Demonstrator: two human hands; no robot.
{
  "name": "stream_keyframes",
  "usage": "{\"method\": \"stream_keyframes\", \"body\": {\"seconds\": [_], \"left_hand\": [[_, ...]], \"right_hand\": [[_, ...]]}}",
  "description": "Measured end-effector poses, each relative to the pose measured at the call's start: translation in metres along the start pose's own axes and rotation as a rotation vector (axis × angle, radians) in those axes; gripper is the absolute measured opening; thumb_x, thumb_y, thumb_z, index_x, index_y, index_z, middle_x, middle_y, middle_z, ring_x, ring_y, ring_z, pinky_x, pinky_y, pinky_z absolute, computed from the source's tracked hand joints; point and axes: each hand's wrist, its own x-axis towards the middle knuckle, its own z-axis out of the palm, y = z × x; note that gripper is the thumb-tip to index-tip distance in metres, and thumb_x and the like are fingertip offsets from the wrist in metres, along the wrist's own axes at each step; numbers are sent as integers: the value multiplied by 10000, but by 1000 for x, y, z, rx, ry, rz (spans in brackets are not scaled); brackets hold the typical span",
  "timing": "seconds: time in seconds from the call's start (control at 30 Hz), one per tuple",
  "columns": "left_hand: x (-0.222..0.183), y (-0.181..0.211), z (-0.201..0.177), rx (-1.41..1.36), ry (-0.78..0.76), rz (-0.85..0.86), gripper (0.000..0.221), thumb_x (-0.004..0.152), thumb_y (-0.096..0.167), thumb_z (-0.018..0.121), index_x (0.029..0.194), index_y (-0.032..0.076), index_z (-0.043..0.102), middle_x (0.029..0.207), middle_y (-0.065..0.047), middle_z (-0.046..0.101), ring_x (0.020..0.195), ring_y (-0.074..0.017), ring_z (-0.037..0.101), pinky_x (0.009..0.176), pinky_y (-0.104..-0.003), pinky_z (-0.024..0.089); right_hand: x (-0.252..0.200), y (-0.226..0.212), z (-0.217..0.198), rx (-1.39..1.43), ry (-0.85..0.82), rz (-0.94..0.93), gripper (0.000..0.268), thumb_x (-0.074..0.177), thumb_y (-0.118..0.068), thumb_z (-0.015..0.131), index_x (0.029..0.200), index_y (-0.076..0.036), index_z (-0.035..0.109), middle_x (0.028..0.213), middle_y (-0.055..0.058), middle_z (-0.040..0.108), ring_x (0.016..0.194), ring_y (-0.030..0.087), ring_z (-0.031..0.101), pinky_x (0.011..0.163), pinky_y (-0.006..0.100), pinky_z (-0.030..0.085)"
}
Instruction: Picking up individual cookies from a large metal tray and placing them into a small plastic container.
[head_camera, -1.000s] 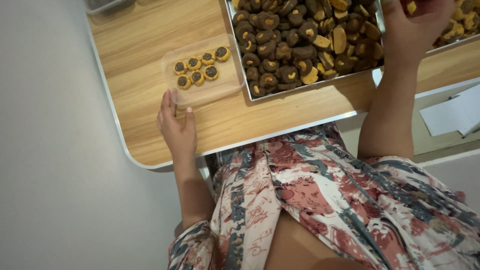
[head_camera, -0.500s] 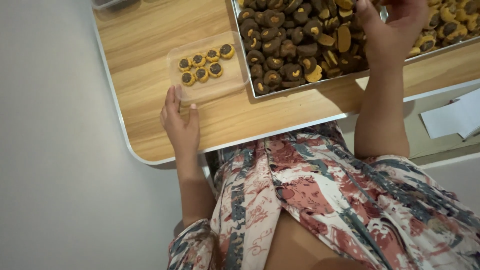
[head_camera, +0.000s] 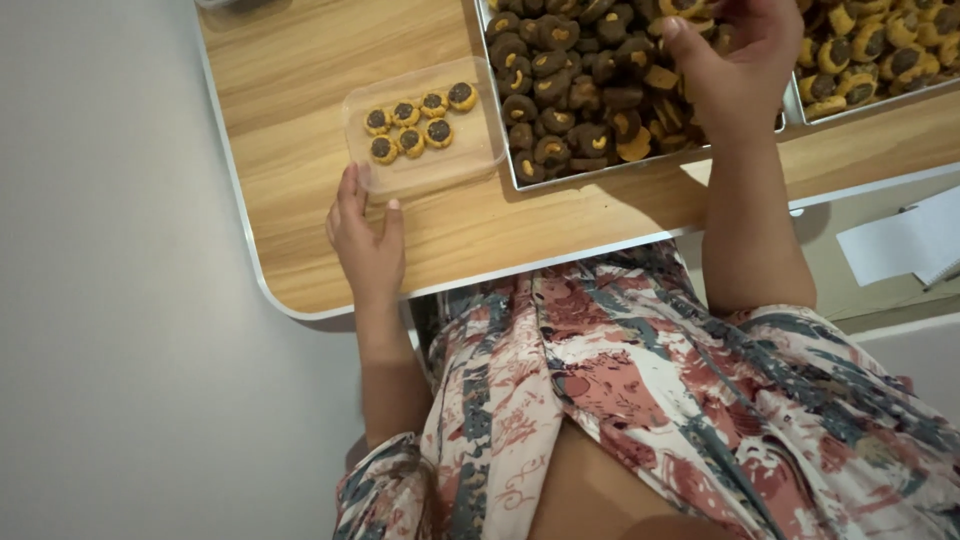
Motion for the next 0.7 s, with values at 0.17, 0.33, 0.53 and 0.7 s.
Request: {"method": "stream_keyframes", "body": {"seconds": [0.17, 0.33, 0.53, 0.7], "left_hand": [[0, 2, -1, 25, 5, 14, 595, 997, 274, 648, 1532, 154, 417, 1488, -91, 629, 1357, -253, 618, 1166, -441, 282], [1, -1, -1, 52, -1, 17, 623, 971, 265, 650, 1536, 157, 410, 1476, -74, 641, 1354, -258, 582, 1144, -437, 311], [0, 5, -4, 25, 1, 15, 598, 1004, 320, 631, 1537, 146, 421, 1482, -95, 626, 1328, -264, 625, 1163, -438, 305], [1, 6, -4, 12, -7, 15, 597, 1010, 296, 637, 1539, 133, 413, 1487, -108, 622, 1330, -271, 647, 1173, -430, 288]], "right_hand": [[3, -13, 10, 65, -62, -21, 306, 1109, -38, 823, 1322, 14, 609, 1218, 134, 583, 1003, 274, 509, 887, 424, 464], [4, -18, 16, 46, -77, -20, 290, 1106, -80, 825, 1267, 46, 619, 1114, 152, 552, 969, 280, 516, 850, 418, 455], [5, -21, 23, 54, -117, -41, 295, 1089, 52, 806, 1301, 24, 602, 1100, 147, 528, 972, 280, 507, 856, 412, 439], [6, -29, 28, 33, -134, -27, 278, 1100, -3, 820, 1304, 41, 636, 1068, 134, 532, 940, 261, 513, 825, 399, 447]]}}
